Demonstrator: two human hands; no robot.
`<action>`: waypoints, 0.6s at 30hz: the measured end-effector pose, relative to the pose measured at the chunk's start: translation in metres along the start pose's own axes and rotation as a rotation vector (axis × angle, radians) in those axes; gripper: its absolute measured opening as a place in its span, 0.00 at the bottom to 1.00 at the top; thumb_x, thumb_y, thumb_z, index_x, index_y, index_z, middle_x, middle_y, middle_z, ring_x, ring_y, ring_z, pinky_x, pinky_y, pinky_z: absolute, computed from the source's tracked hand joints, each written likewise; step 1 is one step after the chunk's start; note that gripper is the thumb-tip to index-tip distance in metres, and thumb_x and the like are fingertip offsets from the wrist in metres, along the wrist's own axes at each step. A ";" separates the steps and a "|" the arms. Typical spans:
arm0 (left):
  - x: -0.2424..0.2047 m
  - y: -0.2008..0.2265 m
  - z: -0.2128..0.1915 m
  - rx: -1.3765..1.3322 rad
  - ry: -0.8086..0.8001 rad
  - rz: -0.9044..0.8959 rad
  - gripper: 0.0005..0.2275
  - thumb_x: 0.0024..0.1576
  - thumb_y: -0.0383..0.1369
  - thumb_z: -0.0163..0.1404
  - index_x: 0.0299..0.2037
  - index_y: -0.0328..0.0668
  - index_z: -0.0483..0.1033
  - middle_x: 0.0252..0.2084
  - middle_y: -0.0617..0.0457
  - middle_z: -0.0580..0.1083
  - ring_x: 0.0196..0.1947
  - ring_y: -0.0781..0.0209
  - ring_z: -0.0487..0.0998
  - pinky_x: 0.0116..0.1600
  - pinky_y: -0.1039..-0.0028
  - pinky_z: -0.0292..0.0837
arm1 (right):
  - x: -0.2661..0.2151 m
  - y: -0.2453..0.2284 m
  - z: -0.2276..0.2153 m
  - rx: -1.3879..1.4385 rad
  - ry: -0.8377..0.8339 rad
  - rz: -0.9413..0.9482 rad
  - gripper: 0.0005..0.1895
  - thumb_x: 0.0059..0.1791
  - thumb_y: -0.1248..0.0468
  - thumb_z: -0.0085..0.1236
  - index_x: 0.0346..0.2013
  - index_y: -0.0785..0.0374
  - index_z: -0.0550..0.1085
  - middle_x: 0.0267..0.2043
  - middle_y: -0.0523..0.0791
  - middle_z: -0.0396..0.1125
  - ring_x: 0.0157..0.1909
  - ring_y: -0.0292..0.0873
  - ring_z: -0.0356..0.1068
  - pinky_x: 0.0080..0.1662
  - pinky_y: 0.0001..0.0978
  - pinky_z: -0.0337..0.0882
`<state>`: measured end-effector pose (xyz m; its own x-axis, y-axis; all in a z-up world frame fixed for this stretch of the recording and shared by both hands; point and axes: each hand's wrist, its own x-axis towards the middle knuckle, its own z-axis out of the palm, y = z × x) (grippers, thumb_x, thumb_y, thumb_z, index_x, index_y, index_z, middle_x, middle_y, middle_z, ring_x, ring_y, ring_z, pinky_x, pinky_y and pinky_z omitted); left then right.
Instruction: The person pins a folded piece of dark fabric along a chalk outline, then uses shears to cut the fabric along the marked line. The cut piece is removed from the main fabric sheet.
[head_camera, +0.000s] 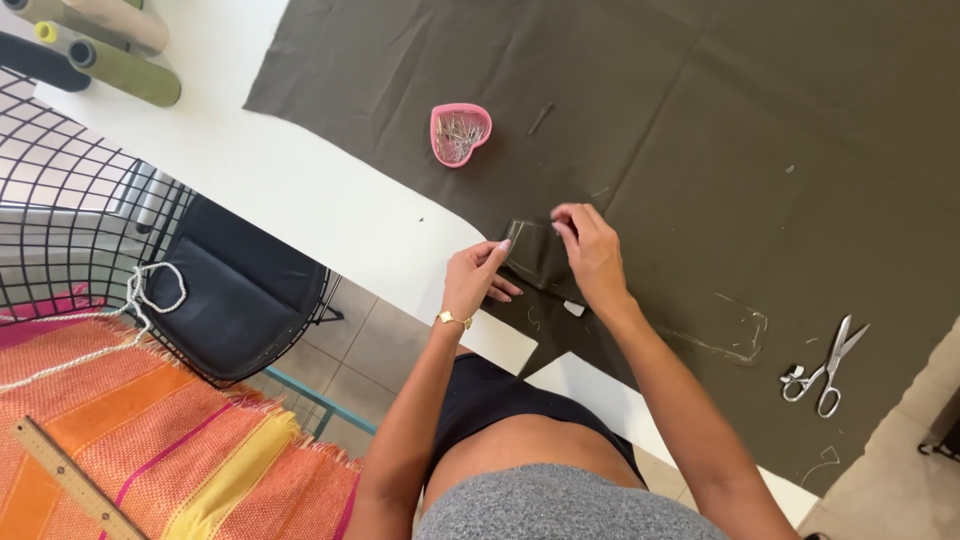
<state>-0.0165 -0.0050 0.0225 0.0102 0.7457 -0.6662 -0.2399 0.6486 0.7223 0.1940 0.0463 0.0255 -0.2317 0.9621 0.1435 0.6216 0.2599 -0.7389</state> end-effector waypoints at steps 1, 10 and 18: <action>0.001 -0.003 -0.001 0.003 -0.003 0.000 0.17 0.69 0.37 0.53 0.55 0.25 0.81 0.48 0.35 0.80 0.24 0.38 0.86 0.28 0.66 0.90 | 0.003 0.002 -0.003 0.000 0.004 0.002 0.03 0.59 0.67 0.60 0.48 0.56 0.77 0.42 0.45 0.73 0.46 0.51 0.77 0.49 0.43 0.77; -0.003 0.001 0.003 -0.030 0.035 0.036 0.22 0.72 0.42 0.47 0.53 0.20 0.79 0.42 0.34 0.78 0.23 0.38 0.85 0.26 0.67 0.89 | 0.024 0.017 -0.038 0.039 0.169 0.133 0.07 0.56 0.75 0.64 0.44 0.59 0.80 0.40 0.46 0.72 0.42 0.47 0.78 0.43 0.34 0.79; -0.009 0.005 0.004 0.060 0.036 0.057 0.14 0.62 0.30 0.61 0.52 0.23 0.80 0.43 0.35 0.82 0.24 0.43 0.86 0.26 0.69 0.89 | -0.011 -0.027 -0.019 0.139 0.064 0.151 0.10 0.51 0.73 0.69 0.40 0.53 0.84 0.45 0.44 0.74 0.46 0.48 0.78 0.51 0.42 0.77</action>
<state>-0.0141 -0.0082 0.0328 -0.0371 0.7762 -0.6294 -0.1805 0.6142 0.7682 0.1935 0.0305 0.0568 -0.0927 0.9937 0.0625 0.5358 0.1027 -0.8381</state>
